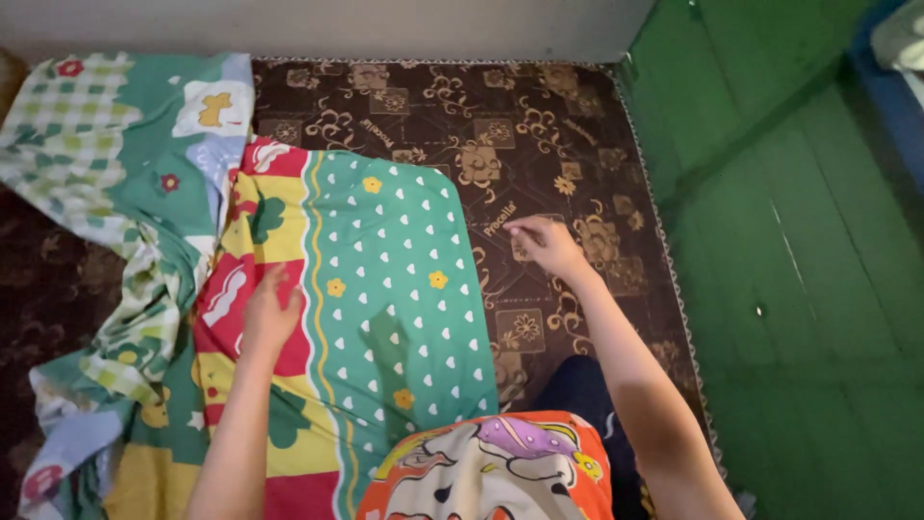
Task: Putting cases on pillows and bolsters on a mattress.
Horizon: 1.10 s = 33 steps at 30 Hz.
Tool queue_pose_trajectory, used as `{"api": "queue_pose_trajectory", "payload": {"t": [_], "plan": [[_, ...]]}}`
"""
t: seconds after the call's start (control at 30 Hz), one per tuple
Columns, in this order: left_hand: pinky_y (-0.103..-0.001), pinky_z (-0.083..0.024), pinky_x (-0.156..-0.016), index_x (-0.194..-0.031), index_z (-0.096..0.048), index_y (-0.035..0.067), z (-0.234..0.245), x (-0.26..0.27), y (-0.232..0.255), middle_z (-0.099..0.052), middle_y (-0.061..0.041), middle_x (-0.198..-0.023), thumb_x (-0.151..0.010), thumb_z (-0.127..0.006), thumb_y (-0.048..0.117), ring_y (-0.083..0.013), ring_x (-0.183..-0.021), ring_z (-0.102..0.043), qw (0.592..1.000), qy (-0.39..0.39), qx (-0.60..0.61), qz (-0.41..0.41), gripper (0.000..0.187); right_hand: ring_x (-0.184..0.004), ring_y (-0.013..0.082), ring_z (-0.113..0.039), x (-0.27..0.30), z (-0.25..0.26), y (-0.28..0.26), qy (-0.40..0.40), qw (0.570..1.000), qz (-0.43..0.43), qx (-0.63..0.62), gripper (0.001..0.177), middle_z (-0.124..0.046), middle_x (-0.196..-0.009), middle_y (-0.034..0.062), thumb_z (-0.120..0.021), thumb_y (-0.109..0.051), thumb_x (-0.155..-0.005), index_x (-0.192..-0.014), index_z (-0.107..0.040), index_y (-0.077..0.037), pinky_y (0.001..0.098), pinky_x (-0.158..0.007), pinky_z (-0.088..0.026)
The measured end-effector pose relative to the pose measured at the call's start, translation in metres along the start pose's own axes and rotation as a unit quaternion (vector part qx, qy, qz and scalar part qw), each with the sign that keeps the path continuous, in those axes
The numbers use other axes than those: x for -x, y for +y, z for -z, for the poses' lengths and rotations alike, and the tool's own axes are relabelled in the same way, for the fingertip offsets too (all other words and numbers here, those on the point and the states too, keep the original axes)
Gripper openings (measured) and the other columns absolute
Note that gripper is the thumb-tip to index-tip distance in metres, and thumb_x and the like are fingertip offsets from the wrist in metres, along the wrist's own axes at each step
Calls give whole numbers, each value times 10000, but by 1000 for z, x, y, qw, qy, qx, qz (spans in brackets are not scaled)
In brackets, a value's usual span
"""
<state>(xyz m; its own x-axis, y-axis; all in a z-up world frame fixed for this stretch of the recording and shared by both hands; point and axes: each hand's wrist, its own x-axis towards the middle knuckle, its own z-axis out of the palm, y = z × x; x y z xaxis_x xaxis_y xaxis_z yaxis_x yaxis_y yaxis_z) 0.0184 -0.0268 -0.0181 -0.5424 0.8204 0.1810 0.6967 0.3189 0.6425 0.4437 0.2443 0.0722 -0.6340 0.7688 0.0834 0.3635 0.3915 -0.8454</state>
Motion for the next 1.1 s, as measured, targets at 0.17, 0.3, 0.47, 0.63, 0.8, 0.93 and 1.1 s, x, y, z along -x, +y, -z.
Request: {"api": "queue_pose_trajectory", "payload": {"t": [0.17, 0.3, 0.47, 0.63, 0.8, 0.93, 1.1], "plan": [[-481, -511, -977, -1422, -556, 53, -48, -13, 62, -683, -189, -1297, -947, -693, 210, -386, -1191, -640, 998, 23, -48, 13, 519, -850, 145, -711, -33, 53, 63, 9, 995, 69, 68, 216, -773, -1056, 115, -689, -181, -1003, -1172, -756, -65, 320, -744, -562], [-480, -510, -975, -1414, -553, 61, -139, -49, 119, -701, -173, -1258, -935, -700, 216, -381, -1169, -646, 998, 48, -41, 8, 524, -741, 196, -671, -58, 103, 128, -50, 998, -45, 14, 273, -788, -983, 118, -667, -212, -989, -1228, -744, -106, 341, -691, -577], [-478, -514, -945, -1398, -558, 77, -257, -102, 213, -710, -153, -1230, -904, -711, 211, -370, -1139, -652, 997, 77, 9, 20, 534, -910, 171, -754, -115, 193, 201, -98, 991, 54, 78, 237, -793, -1075, 111, -659, -172, -986, -1183, -752, -79, 322, -797, -591], [-479, -510, -959, -1405, -563, 69, -329, -141, 291, -704, -158, -1233, -913, -714, 214, -373, -1146, -649, 992, 116, 29, 49, 534, -1007, 181, -742, -179, 270, 269, -169, 980, 71, 78, 223, -766, -1187, 92, -656, -153, -978, -1165, -751, -76, 327, -851, -583], [-481, -503, -976, -1401, -572, 66, -338, -164, 314, -703, -155, -1248, -921, -707, 205, -373, -1162, -646, 987, 142, 23, 74, 517, -1079, 193, -737, -218, 294, 297, -203, 971, 105, 71, 234, -758, -1195, 86, -633, -138, -990, -1185, -747, -76, 323, -938, -585], [-485, -499, -978, -1397, -579, 75, -331, -177, 298, -709, -142, -1237, -912, -703, 198, -369, -1151, -650, 988, 135, 1, 76, 516, -1052, 187, -746, -231, 279, 300, -195, 976, 55, 77, 250, -772, -1170, 81, -628, -148, -986, -1202, -741, -91, 331, -934, -588], [-491, -503, -951, -1376, -585, 82, -317, -198, 273, -712, -142, -1215, -911, -713, 215, -364, -1128, -658, 990, 116, -26, 77, 500, -1018, 181, -752, -246, 239, 289, -189, 978, 76, 40, 235, -773, -1131, 92, -646, -153, -989, -1187, -745, -73, 339, -895, -587]]}}
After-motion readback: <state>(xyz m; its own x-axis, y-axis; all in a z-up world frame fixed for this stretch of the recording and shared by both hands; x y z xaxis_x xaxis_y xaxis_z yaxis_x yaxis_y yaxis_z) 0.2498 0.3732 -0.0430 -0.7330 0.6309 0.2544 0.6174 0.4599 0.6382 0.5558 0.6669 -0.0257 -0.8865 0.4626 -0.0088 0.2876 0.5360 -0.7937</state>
